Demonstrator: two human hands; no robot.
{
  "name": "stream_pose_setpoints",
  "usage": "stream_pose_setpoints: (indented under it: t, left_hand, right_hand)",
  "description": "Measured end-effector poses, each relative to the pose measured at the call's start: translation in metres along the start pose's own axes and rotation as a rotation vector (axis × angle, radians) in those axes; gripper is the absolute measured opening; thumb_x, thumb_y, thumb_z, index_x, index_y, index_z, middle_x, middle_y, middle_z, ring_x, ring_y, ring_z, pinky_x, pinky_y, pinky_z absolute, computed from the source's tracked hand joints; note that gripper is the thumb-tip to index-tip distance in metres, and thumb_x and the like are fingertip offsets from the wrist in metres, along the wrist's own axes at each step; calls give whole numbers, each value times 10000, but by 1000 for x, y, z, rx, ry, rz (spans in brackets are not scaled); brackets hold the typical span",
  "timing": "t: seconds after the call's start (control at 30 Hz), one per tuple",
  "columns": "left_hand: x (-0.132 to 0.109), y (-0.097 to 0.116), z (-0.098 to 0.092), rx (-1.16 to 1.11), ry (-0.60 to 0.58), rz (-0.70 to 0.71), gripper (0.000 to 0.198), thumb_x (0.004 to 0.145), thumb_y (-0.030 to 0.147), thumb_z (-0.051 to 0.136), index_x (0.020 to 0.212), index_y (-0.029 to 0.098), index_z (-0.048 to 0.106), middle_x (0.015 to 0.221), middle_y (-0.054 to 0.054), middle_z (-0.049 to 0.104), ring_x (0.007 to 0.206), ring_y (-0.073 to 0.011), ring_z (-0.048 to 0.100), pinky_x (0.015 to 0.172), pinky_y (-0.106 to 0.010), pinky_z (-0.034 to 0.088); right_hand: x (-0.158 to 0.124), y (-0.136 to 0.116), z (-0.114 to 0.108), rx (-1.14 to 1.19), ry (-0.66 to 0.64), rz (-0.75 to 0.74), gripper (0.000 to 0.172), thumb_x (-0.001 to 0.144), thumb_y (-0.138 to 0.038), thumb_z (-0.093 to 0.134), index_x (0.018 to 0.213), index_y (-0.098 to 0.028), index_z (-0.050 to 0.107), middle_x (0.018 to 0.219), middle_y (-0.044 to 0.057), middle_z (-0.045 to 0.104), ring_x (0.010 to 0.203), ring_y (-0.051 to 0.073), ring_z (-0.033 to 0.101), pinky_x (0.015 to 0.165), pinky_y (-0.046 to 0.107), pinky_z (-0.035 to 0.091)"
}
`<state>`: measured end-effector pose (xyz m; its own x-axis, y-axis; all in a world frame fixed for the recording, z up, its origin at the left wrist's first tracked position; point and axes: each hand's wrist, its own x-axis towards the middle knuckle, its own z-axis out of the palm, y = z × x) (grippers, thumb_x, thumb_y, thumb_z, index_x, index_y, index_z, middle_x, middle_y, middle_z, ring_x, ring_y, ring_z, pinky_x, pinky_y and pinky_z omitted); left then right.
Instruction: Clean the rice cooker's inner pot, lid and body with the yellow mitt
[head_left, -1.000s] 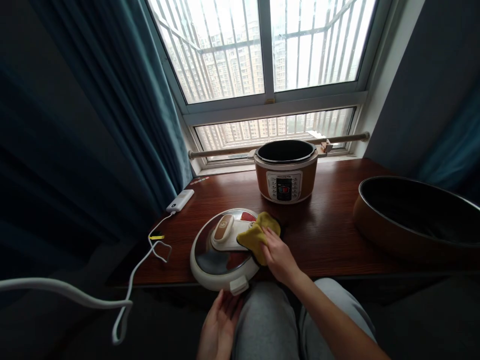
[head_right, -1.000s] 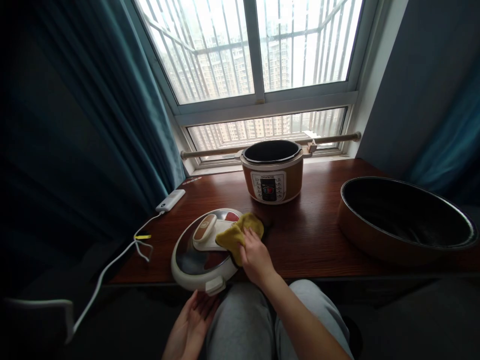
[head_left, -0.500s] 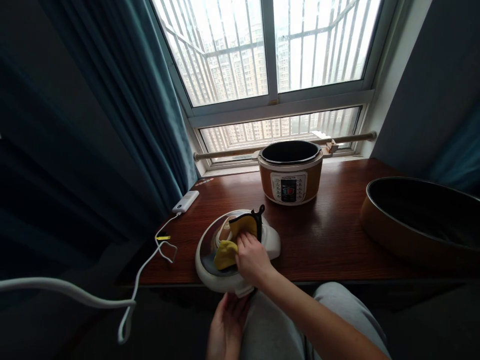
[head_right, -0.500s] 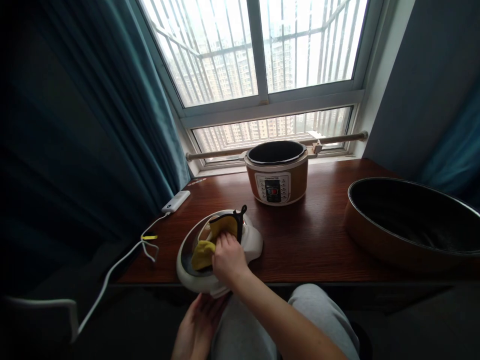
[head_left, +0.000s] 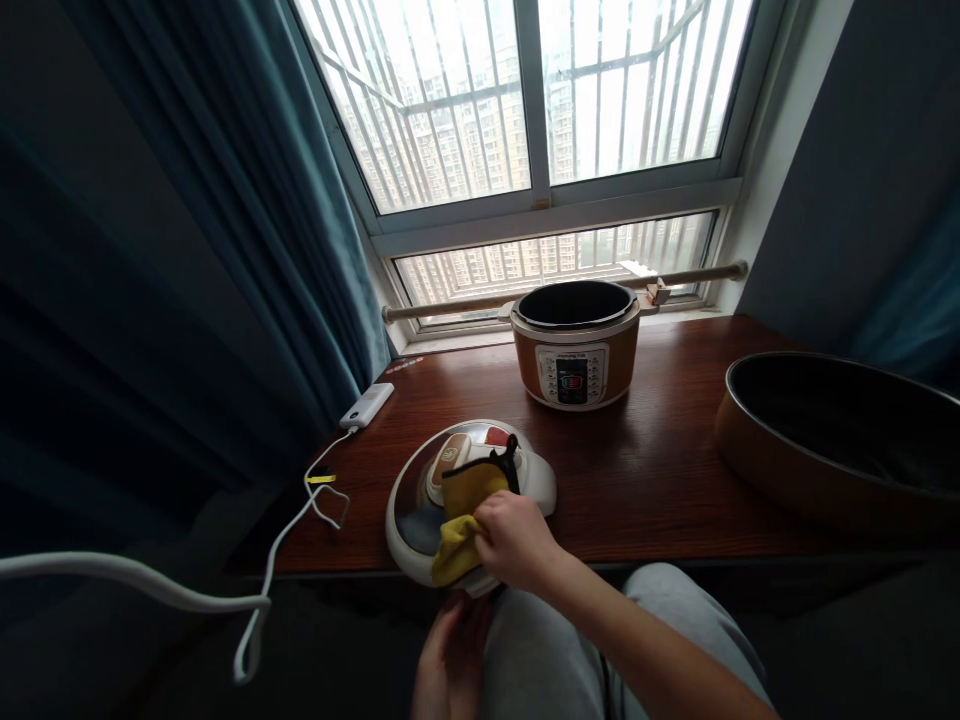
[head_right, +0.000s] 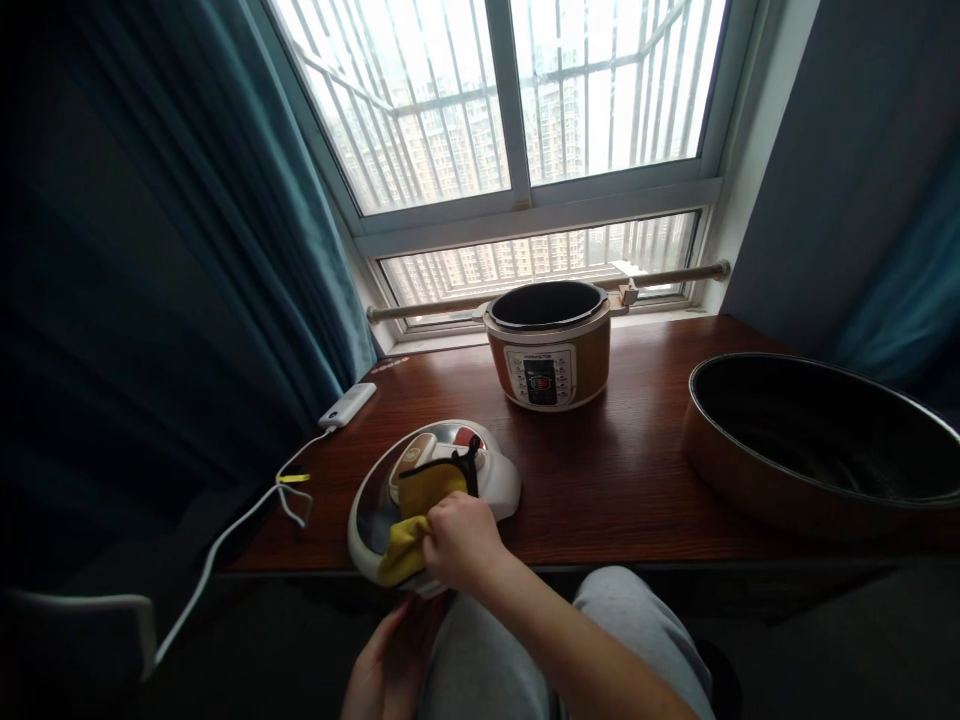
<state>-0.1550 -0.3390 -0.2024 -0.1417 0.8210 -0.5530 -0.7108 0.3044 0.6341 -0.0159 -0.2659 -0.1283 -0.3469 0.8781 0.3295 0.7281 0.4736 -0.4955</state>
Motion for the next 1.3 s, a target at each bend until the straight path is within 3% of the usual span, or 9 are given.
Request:
stream_pose_setpoints:
  t: [0.07,0.17,0.3,0.43,0.53,0.63,0.8,1.03,1.3]
  left_hand:
    - [-2,-2,-6,179,80,209,208,723,62,578,899,164,624,997,-76,648,1092,-255,564,986,-424,416]
    - [-13,5,-5,606,231,812,423,730,213,640,1140,201,536,1264,-95,500,1272,-288,384,1069,-466,298]
    - [-23,24,8,1174,100,1373,489,834,297,521,1303,204,419,1382,-118,385,1335,-288,280,1099,-491,229]
    - [-12,33,19,1439,-136,1296,487,915,267,367,1395,271,287,1423,-66,373,1325,-234,323,1068,-453,315]
    - [1,29,22,1602,-199,1287,536,910,287,389,1422,264,235,1412,-67,405,1279,-235,391,1014,-438,384]
    - [11,26,21,1724,-181,1398,542,882,304,443,1403,248,307,1366,-77,467,1239,-271,421,986,-467,388]
    - [22,33,9,1734,-144,1351,499,886,323,413,1375,233,372,1390,-74,433,1281,-269,370,1034,-470,340]
    - [74,77,-17,1553,-12,1035,511,904,413,289,1338,181,427,1350,-117,468,1275,-274,396,1061,-458,323]
    - [156,149,40,1602,-396,793,622,853,463,342,1341,83,408,1474,-150,286,1378,-246,202,1136,-421,106]
  right_hand:
    - [-5,0,4,20,-3,-22,136,758,-230,503,764,-165,622,830,60,663,868,200,584,792,278,464]
    - [-7,-4,17,83,3,-152,251,735,-270,544,934,-139,624,1053,95,638,1054,236,532,908,306,429]
    - [-6,-8,19,316,-72,-346,507,646,-264,630,1115,-75,587,1227,142,564,1198,259,460,1041,309,327]
    - [0,2,-7,681,-108,-326,324,722,-140,516,1017,-147,650,1112,56,653,1026,158,602,914,242,442]
    - [8,21,-21,613,235,-68,310,749,-69,429,905,-173,676,1045,49,677,996,151,614,917,282,451]
    - [15,42,-18,370,416,50,380,786,-108,461,1138,-148,600,1255,107,561,1216,197,465,1043,366,345]
    - [18,60,-2,313,273,212,624,769,-196,584,1357,-141,384,1280,142,528,1189,231,486,995,368,388]
    - [20,61,-6,366,210,294,669,734,-189,645,1344,-100,384,1203,147,580,1090,236,554,929,327,421]
    - [21,61,-8,390,218,280,550,724,-172,653,1253,-153,503,1204,118,587,1116,224,545,942,326,416]
